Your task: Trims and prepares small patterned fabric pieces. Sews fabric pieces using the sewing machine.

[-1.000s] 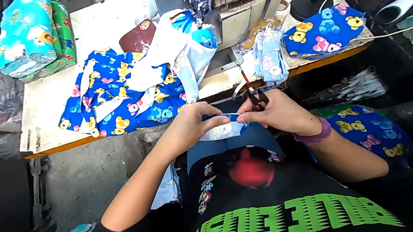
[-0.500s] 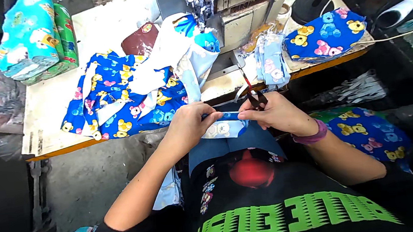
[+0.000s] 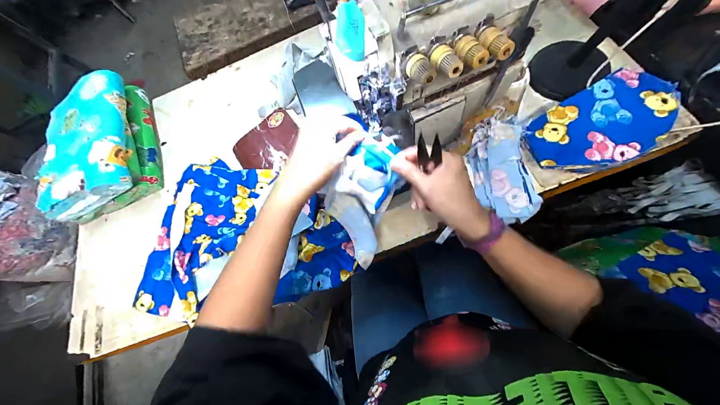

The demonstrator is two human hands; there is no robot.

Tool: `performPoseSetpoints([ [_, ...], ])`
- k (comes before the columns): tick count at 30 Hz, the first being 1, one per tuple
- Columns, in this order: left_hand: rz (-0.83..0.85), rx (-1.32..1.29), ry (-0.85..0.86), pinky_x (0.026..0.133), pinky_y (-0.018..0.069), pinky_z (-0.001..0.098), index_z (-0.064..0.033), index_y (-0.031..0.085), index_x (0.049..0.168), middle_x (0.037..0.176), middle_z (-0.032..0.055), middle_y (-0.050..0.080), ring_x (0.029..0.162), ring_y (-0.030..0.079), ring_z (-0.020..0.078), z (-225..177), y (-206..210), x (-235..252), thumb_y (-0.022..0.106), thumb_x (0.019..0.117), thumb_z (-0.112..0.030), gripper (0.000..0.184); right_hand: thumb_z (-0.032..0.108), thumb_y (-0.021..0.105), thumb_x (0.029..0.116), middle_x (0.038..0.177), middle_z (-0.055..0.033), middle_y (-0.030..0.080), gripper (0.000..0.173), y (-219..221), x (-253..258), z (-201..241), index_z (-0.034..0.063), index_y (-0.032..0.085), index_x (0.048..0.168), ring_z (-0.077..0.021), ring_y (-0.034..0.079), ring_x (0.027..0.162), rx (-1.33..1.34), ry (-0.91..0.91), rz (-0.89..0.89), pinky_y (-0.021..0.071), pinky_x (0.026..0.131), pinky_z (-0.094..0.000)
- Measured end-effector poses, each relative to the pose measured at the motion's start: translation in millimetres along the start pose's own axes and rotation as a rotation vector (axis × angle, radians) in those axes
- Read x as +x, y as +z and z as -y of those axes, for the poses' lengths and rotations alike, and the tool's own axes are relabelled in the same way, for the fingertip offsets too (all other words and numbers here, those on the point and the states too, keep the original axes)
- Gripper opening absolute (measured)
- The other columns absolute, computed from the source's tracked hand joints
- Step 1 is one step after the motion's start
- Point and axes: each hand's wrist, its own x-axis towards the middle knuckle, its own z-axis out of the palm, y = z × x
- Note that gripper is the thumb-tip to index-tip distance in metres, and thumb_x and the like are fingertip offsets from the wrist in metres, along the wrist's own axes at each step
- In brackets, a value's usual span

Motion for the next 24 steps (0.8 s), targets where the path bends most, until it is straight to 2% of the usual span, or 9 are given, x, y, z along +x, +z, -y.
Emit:
performPoseSetpoints([
  [3, 0.075, -0.059, 0.021, 0.085, 0.0528, 0.032, -0.0045, 0.079, 0.097, 0.091, 0.0085, 0.074, 0.089, 0.069, 0.0127, 0.2, 1.1, -15.9, 0.068, 0.0956, -0.013, 0.014, 0.015, 0.068, 0.0979, 0.064, 0.0056, 0.06, 0.013, 5.2, -16.0, -20.8, 0.0028, 0.07, 0.101, 0.0017, 0.052, 0.045, 0.035, 0.08, -0.047, 0.0482, 0.045, -0.0163],
  [8, 0.01, 0.034, 0.198, 0.084, 0.0535, 0.032, 0.0011, 0.077, 0.097, 0.09, 0.015, 0.073, 0.088, 0.07, 0.0203, -7.9, 2.5, -16.1, 0.063, 0.0979, -0.007, 0.016, 0.012, 0.069, 0.097, 0.063, 0.0081, 0.061, 0.009, 14.7, -17.8, -22.4, 0.0044, 0.068, 0.103, 0.0022, 0.054, 0.045, 0.175, 0.005, -0.108, 0.0493, 0.045, -0.015],
  [11, 0.064, 0.076, 0.204, 0.083, 0.0537, 0.0361, 0.0012, 0.075, 0.097, 0.09, 0.0153, 0.072, 0.088, 0.07, 0.0233, -8.7, 3.2, -11.1, 0.061, 0.099, -0.006, 0.016, 0.011, 0.067, 0.0982, 0.059, 0.0083, 0.059, 0.008, 16.6, -16.4, -26.8, 0.0041, 0.068, 0.103, 0.002, 0.053, 0.044, 0.204, 0.011, -0.136, 0.0483, 0.044, -0.015],
  [15, 0.039, 0.123, 0.257, 0.08, 0.0545, 0.0338, 0.0032, 0.075, 0.095, 0.087, 0.0166, 0.071, 0.084, 0.07, 0.024, -14.0, 2.2, -9.2, 0.061, 0.0981, -0.004, 0.015, 0.009, 0.067, 0.0983, 0.061, 0.008, 0.061, 0.007, 17.9, -19.7, -26.0, 0.0044, 0.069, 0.102, 0.0018, 0.054, 0.045, 0.239, -0.003, -0.147, 0.0486, 0.045, -0.0147],
  [17, 0.043, 0.185, 0.232, 0.08, 0.0551, 0.0384, 0.0033, 0.073, 0.094, 0.09, 0.0174, 0.068, 0.087, 0.069, 0.0286, -13.3, 6.7, -6.6, 0.063, 0.0974, -0.004, 0.013, 0.009, 0.067, 0.0985, 0.061, 0.0074, 0.06, 0.006, 20.7, -15.9, -30.1, 0.0048, 0.067, 0.103, 0.0008, 0.053, 0.044, 0.259, 0.01, -0.159, 0.0488, 0.044, -0.0154],
  [19, 0.033, 0.206, 0.125, 0.082, 0.0545, 0.0442, 0.0049, 0.072, 0.097, 0.096, 0.0208, 0.067, 0.091, 0.067, 0.0338, -13.5, 12.6, -6.1, 0.066, 0.0959, -0.006, 0.013, 0.008, 0.067, 0.0977, 0.065, 0.0063, 0.059, 0.021, 24.8, -11.1, -36.4, 0.0036, 0.059, 0.116, -0.0005, 0.053, 0.044, 0.256, 0.039, -0.181, 0.0499, 0.043, -0.0166],
  [21, 0.034, 0.222, -0.045, 0.092, 0.0544, 0.0497, 0.0066, 0.069, 0.114, 0.112, 0.0246, 0.069, 0.103, 0.069, 0.0376, -19.0, 10.5, -9.1, 0.067, 0.0979, -0.015, 0.027, 0.008, 0.069, 0.0965, 0.069, 0.0053, 0.061, 0.044, 27.2, -6.2, -39.7, 0.0009, 0.053, 0.137, -0.0003, 0.052, 0.045, 0.222, 0.054, -0.207, 0.0492, 0.043, -0.0171],
  [22, 0.034, 0.249, -0.101, 0.09, 0.0548, 0.0508, 0.0053, 0.068, 0.119, 0.112, 0.024, 0.069, 0.102, 0.069, 0.0377, -19.9, 9.5, -11.4, 0.066, 0.0993, -0.02, 0.033, 0.008, 0.069, 0.0959, 0.069, 0.0049, 0.064, 0.046, 28.2, -5.0, -41.0, -0.0018, 0.055, 0.138, 0.0008, 0.053, 0.045, 0.194, 0.04, -0.225, 0.0487, 0.043, -0.0166],
  [24, 0.035, 0.24, -0.154, 0.085, 0.055, 0.0504, -0.001, 0.072, 0.115, 0.108, 0.0206, 0.068, 0.099, 0.068, 0.0358, -21.7, 10.8, -14.9, 0.066, 0.0995, -0.022, 0.027, 0.007, 0.072, 0.0936, 0.071, 0.0048, 0.066, 0.023, 29.1, -4.8, -45.5, -0.0051, 0.067, 0.113, 0.0038, 0.053, 0.047, 0.127, -0.037, -0.275, 0.0488, 0.045, -0.0145],
])
